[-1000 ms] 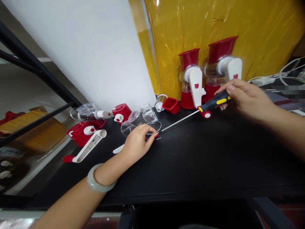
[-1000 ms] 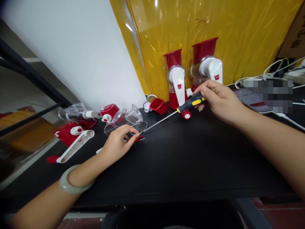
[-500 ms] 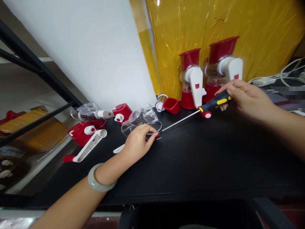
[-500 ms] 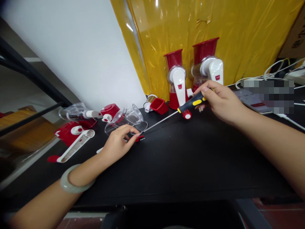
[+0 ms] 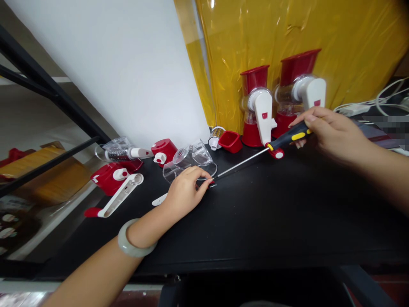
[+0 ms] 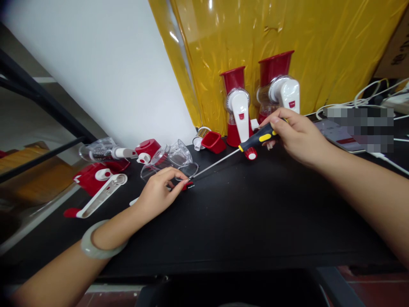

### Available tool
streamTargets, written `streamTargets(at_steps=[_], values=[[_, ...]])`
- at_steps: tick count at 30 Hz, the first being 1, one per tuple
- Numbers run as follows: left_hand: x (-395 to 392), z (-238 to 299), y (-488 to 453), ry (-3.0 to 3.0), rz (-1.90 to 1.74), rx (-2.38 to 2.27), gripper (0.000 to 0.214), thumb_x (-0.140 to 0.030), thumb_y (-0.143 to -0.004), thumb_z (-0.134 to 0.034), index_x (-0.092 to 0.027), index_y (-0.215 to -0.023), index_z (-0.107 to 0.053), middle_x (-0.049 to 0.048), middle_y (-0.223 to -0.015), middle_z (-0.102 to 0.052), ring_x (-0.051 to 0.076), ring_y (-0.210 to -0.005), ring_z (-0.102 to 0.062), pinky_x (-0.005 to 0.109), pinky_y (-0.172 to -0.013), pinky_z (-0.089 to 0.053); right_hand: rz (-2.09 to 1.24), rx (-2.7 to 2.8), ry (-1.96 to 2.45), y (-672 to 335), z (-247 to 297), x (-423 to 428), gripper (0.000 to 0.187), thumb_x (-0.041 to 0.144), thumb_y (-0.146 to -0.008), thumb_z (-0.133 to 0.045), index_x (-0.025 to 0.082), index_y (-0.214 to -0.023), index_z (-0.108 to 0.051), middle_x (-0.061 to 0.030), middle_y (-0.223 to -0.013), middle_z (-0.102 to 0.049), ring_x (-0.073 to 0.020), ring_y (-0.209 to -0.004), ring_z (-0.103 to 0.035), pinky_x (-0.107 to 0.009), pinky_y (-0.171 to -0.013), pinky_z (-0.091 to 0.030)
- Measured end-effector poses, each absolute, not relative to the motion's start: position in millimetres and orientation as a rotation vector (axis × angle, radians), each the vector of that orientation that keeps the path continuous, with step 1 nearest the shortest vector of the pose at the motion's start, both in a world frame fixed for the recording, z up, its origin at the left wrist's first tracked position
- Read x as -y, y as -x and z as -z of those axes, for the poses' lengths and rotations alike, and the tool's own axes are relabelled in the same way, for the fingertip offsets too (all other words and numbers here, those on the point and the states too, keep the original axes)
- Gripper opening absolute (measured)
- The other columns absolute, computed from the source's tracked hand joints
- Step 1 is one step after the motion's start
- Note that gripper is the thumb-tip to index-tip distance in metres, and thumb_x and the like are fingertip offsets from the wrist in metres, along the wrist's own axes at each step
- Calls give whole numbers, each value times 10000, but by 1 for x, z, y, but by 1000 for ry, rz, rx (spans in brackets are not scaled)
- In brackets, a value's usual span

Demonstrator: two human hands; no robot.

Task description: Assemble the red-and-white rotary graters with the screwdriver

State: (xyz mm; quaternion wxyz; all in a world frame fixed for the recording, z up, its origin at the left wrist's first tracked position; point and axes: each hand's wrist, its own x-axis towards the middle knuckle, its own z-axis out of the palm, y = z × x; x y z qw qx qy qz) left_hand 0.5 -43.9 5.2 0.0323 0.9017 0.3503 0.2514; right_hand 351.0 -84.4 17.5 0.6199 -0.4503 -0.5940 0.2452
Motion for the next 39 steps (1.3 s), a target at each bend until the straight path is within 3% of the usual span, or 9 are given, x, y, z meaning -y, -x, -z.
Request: streamTargets(at_steps=[8,12,15,17,20,23,26,39], values=[[47,-6,1,-2801,-765,-1130,175,-319,-886,-568,-194,-990,-632,53,-936,-647,154,-760,-598,273,-640,-529,-530,1380,1056,-352,-17,84,277,451,-869,-603,176,-844,-602,-5,-605,-591,-106,-520,-560,-206,-505,-452],[49,-13,4,-2859,-1008,-980,137,-249,-862,-589,-184,-968,-646,43,-871,-668,142,-721,-606,239,-571,-492,-527,1343,1045,-353,-19,83,332,503,-817,-643,174,-820,-604,-5,-592,-587,-112,-497,-552,-212,-475,-448],[44,-25,12,-2925,-1381,-905,108,-205,-831,-624,-189,-935,-647,32,-838,-673,161,-765,-618,291,-688,-514,-523,1307,1023,-356,-22,83,309,480,-819,-642,171,-816,-615,-5,-582,-577,-113,-479,-538,-213,-456,-441],[36,-34,19,-2951,-1543,-996,214,-244,-814,-656,-196,-1020,-626,57,-972,-680,211,-923,-626,384,-858,-503,-506,1269,996,-358,-24,83,267,439,-834,-628,174,-807,-621,-2,-564,-564,-113,-471,-525,-212,-447,-434],[20,-40,31,-2967,-1402,-1209,588,-405,-781,-697,-187,-1285,-486,139,-1306,-562,310,-1217,-517,514,-1027,-407,-470,1180,922,-362,-25,81,205,374,-855,-602,180,-793,-623,-3,-563,-548,-119,-482,-519,-218,-448,-432],[4,-35,40,-2926,-1021,-1299,839,-528,-759,-688,-177,-1423,-315,180,-1386,-495,344,-1254,-500,540,-1017,-424,-458,1104,858,-366,-21,78,156,309,-877,-566,180,-812,-625,-10,-632,-565,-120,-520,-530,-222,-468,-435],[-4,-27,43,-2877,-900,-1297,828,-543,-771,-671,-177,-1420,-310,178,-1376,-495,338,-1252,-505,529,-1012,-439,-450,1047,845,-368,-17,75,128,258,-878,-544,174,-822,-623,-19,-684,-581,-125,-543,-545,-230,-490,-448],[14,-28,33,-2952,-1178,-1100,794,-389,-693,-776,-228,-1377,-407,104,-1185,-478,270,-1101,-541,477,-926,-511,-439,1065,750,-376,-16,69,96,223,-837,-524,176,-807,-602,-14,-606,-543,-168,-478,-523,-288,-444,-429]])
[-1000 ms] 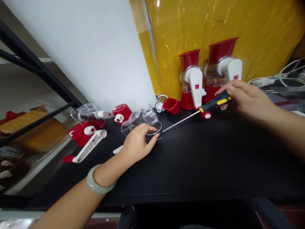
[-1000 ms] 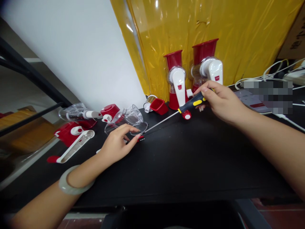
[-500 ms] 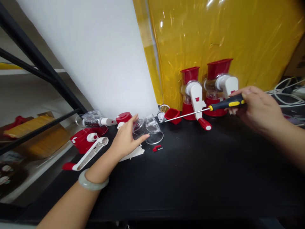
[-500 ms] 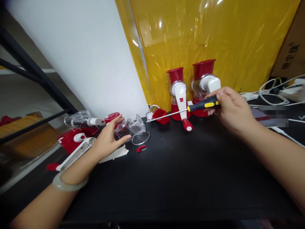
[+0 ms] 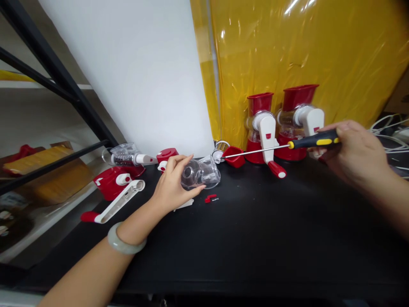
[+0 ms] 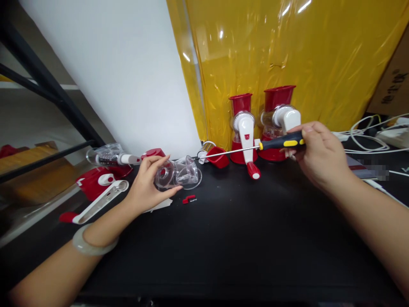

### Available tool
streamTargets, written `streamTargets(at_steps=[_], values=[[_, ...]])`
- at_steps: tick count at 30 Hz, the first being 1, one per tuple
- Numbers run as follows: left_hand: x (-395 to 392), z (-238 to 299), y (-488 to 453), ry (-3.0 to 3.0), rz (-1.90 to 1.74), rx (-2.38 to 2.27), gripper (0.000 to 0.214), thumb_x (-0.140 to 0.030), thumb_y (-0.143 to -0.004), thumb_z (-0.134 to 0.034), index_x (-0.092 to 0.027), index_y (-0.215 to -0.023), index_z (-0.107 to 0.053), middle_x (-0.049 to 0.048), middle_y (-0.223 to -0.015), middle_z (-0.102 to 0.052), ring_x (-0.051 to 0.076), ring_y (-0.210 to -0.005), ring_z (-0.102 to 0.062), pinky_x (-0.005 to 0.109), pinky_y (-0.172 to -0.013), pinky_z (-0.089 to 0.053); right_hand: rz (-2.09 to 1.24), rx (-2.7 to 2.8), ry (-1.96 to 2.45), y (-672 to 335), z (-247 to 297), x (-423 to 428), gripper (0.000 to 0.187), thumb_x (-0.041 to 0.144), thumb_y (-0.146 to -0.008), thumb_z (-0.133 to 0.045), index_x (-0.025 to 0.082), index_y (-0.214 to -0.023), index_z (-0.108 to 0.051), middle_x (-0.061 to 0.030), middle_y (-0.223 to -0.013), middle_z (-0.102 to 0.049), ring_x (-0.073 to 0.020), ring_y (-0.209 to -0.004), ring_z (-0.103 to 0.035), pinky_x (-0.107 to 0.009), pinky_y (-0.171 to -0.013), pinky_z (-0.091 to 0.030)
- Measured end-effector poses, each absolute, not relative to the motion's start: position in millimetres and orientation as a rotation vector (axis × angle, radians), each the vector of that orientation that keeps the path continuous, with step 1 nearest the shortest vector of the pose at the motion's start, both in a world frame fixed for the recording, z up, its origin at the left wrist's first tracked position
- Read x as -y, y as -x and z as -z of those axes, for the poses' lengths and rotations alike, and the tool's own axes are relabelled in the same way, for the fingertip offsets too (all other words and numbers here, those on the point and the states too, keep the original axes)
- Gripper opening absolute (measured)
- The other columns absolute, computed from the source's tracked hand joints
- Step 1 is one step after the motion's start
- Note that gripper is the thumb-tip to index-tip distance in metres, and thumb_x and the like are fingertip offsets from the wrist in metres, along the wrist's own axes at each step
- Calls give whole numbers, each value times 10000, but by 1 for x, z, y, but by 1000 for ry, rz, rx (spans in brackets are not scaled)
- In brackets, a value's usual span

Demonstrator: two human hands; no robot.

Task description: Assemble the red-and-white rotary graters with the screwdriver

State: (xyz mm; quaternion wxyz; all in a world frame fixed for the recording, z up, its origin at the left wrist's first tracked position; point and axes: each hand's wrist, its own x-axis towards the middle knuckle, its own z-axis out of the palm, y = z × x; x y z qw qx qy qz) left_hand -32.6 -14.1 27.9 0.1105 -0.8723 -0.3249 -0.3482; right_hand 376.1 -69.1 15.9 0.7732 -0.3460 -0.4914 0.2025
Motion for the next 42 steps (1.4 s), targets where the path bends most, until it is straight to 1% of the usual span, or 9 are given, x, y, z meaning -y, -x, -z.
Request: streamTargets(at_steps=[12,17,22,27,31,36,39,42], values=[[21,-25,29,2534,1048,809,766,-423,-716,-764,-201,-1360,-414,118,-1187,-505,263,-1098,-548,440,-908,-532,-418,1072,761,-370,-17,72,111,181,-835,-494,174,-789,-595,-12,-578,-542,-168,-468,-526,-286,-444,-429],[23,-25,28,2532,1038,809,762,-434,-715,-761,-202,-1354,-417,116,-1185,-507,269,-1103,-545,437,-905,-534,-427,1060,782,-363,-20,76,89,209,-827,-530,175,-783,-599,-17,-605,-560,-162,-484,-534,-277,-456,-431],[24,-24,27,2537,1033,787,775,-432,-716,-765,-203,-1364,-409,125,-1195,-503,275,-1103,-543,448,-903,-533,-467,1044,810,-358,-22,80,94,260,-832,-571,190,-784,-611,-4,-587,-530,-150,-499,-523,-277,-498,-444],[26,-24,26,2535,1043,755,787,-438,-713,-767,-211,-1374,-404,129,-1201,-503,278,-1093,-552,460,-898,-535,-471,1032,840,-353,-25,81,120,306,-818,-604,200,-762,-615,-6,-572,-525,-142,-494,-497,-266,-483,-431],[27,-24,26,2531,1046,753,783,-444,-714,-766,-189,-1365,-412,131,-1199,-505,271,-1102,-547,443,-918,-529,-473,1021,831,-353,-24,80,123,294,-825,-592,187,-769,-618,-12,-563,-520,-141,-492,-496,-254,-468,-419],[28,-24,26,2529,1035,761,782,-448,-718,-761,-183,-1365,-410,131,-1198,-505,265,-1097,-550,435,-916,-529,-472,1046,799,-355,-22,79,106,253,-829,-571,176,-777,-621,-15,-593,-530,-143,-503,-505,-266,-469,-445],[29,-24,26,2532,1045,752,787,-449,-716,-762,-183,-1366,-409,131,-1195,-506,266,-1094,-553,437,-920,-527,-475,1067,804,-355,-21,79,113,263,-836,-564,183,-783,-623,-15,-573,-529,-152,-507,-512,-269,-464,-446],[29,-23,26,2538,1051,754,795,-451,-712,-766,-194,-1372,-405,131,-1197,-506,271,-1089,-555,444,-914,-529,-489,1076,810,-354,-21,79,120,297,-824,-597,192,-773,-622,-9,-580,-533,-146,-505,-509,-269,-473,-452]])
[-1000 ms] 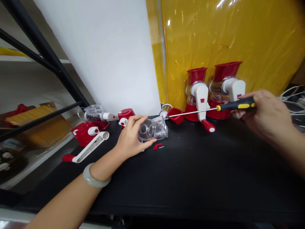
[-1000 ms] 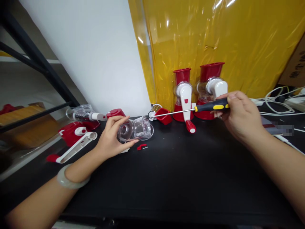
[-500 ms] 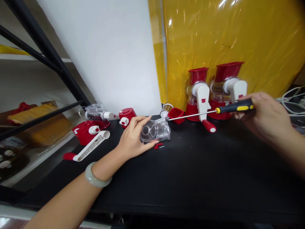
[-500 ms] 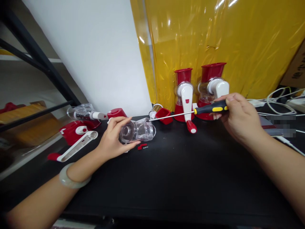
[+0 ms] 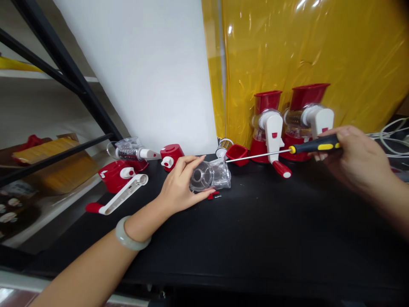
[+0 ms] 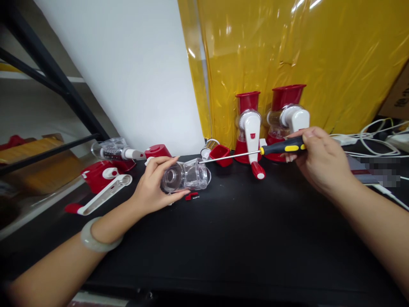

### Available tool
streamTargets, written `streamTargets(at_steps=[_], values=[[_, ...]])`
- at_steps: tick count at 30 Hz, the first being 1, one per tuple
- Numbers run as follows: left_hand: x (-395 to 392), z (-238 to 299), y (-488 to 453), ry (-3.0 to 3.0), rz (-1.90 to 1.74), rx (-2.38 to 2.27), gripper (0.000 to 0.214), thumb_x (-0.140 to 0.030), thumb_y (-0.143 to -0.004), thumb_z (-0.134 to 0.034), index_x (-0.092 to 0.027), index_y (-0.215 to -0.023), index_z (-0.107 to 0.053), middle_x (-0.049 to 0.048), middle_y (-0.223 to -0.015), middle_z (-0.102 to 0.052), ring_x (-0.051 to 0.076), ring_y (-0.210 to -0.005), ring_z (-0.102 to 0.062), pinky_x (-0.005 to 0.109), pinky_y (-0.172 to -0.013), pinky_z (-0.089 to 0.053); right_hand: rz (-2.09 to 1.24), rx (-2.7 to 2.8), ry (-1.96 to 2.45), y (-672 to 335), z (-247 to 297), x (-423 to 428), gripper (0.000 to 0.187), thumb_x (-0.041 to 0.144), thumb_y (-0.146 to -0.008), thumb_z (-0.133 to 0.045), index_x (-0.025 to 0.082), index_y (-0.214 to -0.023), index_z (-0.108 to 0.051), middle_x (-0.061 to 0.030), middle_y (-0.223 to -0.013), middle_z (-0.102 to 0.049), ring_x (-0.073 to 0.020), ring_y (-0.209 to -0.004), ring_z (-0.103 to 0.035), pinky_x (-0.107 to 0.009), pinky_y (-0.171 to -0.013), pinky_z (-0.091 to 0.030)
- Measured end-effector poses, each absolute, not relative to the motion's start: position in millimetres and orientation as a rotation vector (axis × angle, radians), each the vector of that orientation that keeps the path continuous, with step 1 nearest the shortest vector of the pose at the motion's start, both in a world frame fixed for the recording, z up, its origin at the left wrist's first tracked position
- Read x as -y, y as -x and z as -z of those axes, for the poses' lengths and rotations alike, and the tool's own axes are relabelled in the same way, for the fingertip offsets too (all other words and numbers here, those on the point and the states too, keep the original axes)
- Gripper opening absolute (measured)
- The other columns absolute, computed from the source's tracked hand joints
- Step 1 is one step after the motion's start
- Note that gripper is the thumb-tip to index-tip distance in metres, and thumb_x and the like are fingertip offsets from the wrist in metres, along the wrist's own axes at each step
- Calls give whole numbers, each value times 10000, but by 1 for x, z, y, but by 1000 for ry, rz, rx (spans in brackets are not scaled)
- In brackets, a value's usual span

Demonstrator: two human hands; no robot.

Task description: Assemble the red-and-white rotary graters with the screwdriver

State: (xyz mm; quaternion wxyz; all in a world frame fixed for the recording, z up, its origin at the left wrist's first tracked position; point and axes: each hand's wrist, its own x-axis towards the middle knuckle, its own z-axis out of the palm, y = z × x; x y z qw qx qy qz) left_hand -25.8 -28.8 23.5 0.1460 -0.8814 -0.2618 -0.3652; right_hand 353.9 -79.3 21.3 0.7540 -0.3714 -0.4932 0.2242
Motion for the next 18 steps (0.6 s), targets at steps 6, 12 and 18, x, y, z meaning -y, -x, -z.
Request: streamTargets(at_steps=[6,12,18], values=[[26,-23,27,2520,1051,723,800,-451,-713,-766,-207,-1382,-400,128,-1185,-513,272,-1076,-561,446,-900,-534,-539,1155,871,-357,-21,81,287,475,-797,-668,193,-842,-635,-16,-602,-582,-139,-525,-539,-252,-510,-461],[25,-24,29,2513,1036,703,797,-446,-716,-764,-208,-1383,-399,128,-1188,-516,272,-1067,-567,443,-878,-541,-540,1164,1022,-362,-21,83,437,611,-733,-685,201,-876,-644,-24,-591,-619,-158,-489,-570,-267,-497,-488],[27,-25,28,2510,1009,649,794,-456,-732,-747,-186,-1391,-397,135,-1181,-526,268,-1079,-569,414,-882,-544,-514,1208,963,-360,-23,84,452,601,-764,-658,170,-640,-606,-48,-516,-581,-155,-496,-571,-251,-489,-492]])
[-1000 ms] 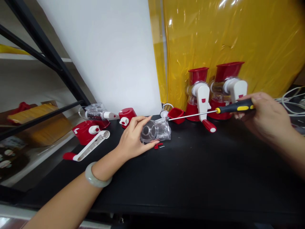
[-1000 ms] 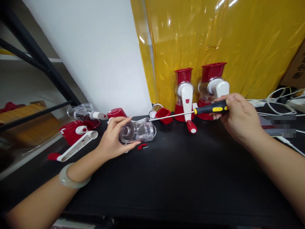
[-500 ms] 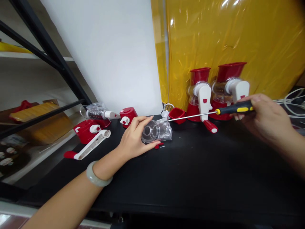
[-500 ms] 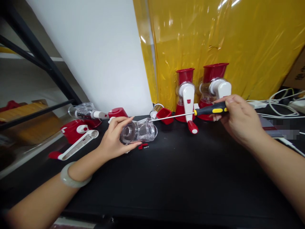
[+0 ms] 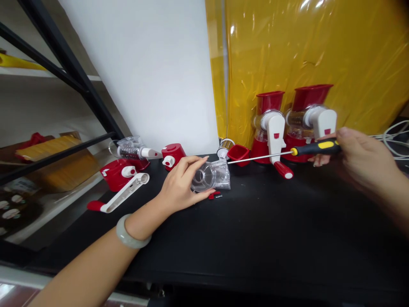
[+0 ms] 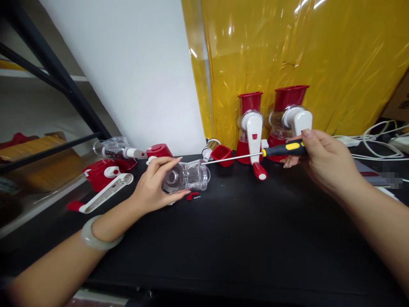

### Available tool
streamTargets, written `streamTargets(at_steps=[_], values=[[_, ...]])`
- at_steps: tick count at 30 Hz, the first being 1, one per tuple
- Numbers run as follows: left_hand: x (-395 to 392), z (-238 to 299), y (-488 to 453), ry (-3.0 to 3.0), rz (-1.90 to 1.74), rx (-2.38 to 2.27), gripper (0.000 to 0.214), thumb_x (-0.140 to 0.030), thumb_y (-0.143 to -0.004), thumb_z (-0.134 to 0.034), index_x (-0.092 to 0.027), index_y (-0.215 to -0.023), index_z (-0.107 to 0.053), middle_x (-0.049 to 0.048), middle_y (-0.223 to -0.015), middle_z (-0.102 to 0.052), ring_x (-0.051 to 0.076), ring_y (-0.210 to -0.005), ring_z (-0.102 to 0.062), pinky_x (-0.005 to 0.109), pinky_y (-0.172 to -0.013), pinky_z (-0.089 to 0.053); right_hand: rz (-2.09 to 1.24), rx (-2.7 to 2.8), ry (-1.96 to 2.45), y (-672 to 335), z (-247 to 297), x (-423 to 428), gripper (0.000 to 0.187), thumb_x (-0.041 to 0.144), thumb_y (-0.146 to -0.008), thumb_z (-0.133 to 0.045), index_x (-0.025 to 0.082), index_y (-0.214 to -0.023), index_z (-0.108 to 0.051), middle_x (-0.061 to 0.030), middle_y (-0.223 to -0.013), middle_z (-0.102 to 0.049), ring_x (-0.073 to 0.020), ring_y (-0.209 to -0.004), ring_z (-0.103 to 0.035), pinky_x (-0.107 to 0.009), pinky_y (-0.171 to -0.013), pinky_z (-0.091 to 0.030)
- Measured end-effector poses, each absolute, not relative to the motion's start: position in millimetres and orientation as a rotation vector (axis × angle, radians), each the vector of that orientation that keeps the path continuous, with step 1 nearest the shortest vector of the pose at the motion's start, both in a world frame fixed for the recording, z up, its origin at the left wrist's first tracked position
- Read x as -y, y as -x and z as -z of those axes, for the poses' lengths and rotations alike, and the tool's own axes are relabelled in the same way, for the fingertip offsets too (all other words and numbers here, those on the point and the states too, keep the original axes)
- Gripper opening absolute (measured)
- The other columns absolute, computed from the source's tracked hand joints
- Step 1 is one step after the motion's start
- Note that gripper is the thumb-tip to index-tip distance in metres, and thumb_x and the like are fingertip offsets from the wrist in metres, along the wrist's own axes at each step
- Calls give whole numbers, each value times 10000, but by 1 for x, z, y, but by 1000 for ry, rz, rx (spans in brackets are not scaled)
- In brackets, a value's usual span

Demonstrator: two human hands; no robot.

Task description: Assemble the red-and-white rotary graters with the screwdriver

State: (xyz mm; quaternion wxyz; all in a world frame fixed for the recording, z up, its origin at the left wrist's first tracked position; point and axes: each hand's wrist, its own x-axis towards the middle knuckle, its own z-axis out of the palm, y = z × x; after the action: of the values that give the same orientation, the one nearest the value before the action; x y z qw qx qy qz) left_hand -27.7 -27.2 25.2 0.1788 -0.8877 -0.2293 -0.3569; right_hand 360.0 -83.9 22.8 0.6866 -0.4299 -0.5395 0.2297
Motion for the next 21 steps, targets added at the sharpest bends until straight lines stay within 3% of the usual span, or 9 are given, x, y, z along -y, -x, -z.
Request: streamTargets(at_steps=[5,8,10,12,15,17,19,21], values=[[25,-24,29,2506,1003,668,785,-448,-734,-748,-197,-1391,-399,136,-1182,-528,268,-1070,-573,417,-868,-549,-739,1072,956,-360,-24,84,451,631,-729,-669,181,-728,-641,-51,-676,-635,-185,-606,-636,-347,-594,-584],[23,-24,31,2502,1005,685,780,-450,-733,-748,-186,-1383,-409,137,-1176,-528,263,-1067,-573,412,-870,-549,-921,1052,868,-360,-27,85,368,470,-638,-792,232,-862,-623,-26,-865,-654,-227,-771,-675,-440,-694,-601],[23,-24,31,2495,1004,687,775,-453,-733,-747,-171,-1375,-417,138,-1172,-529,257,-1060,-574,401,-870,-549,-923,1103,856,-361,-29,87,425,358,-584,-842,260,-919,-600,-9,-946,-649,-224,-840,-679,-434,-734,-600],[24,-24,31,2490,998,681,773,-459,-735,-743,-160,-1370,-421,139,-1166,-532,253,-1054,-575,392,-865,-552,-812,1134,902,-363,-29,88,471,363,-556,-867,258,-915,-582,3,-906,-653,-198,-768,-688,-367,-688,-605],[25,-24,31,2494,994,669,771,-469,-740,-735,-162,-1372,-417,139,-1168,-534,258,-1063,-572,397,-865,-553,-634,1197,1080,-366,-27,89,498,561,-599,-808,230,-881,-566,9,-654,-629,-144,-491,-619,-255,-493,-537],[25,-24,30,2495,997,662,774,-472,-741,-734,-163,-1374,-413,140,-1169,-535,262,-1070,-570,405,-873,-551,-591,1225,1162,-367,-27,89,526,665,-654,-717,220,-897,-579,9,-555,-592,-133,-405,-562,-240,-428,-488],[25,-24,30,2493,1002,664,775,-472,-740,-735,-164,-1374,-413,140,-1168,-536,262,-1065,-571,408,-875,-550,-662,1202,1103,-366,-27,88,532,675,-654,-704,224,-914,-595,-11,-641,-626,-171,-488,-616,-294,-471,-532],[24,-25,30,2491,1010,673,772,-469,-740,-736,-169,-1374,-414,139,-1163,-536,260,-1054,-576,408,-866,-552,-767,1169,974,-365,-28,88,498,551,-601,-795,257,-945,-589,-16,-844,-662,-221,-702,-685,-365,-599,-589]])
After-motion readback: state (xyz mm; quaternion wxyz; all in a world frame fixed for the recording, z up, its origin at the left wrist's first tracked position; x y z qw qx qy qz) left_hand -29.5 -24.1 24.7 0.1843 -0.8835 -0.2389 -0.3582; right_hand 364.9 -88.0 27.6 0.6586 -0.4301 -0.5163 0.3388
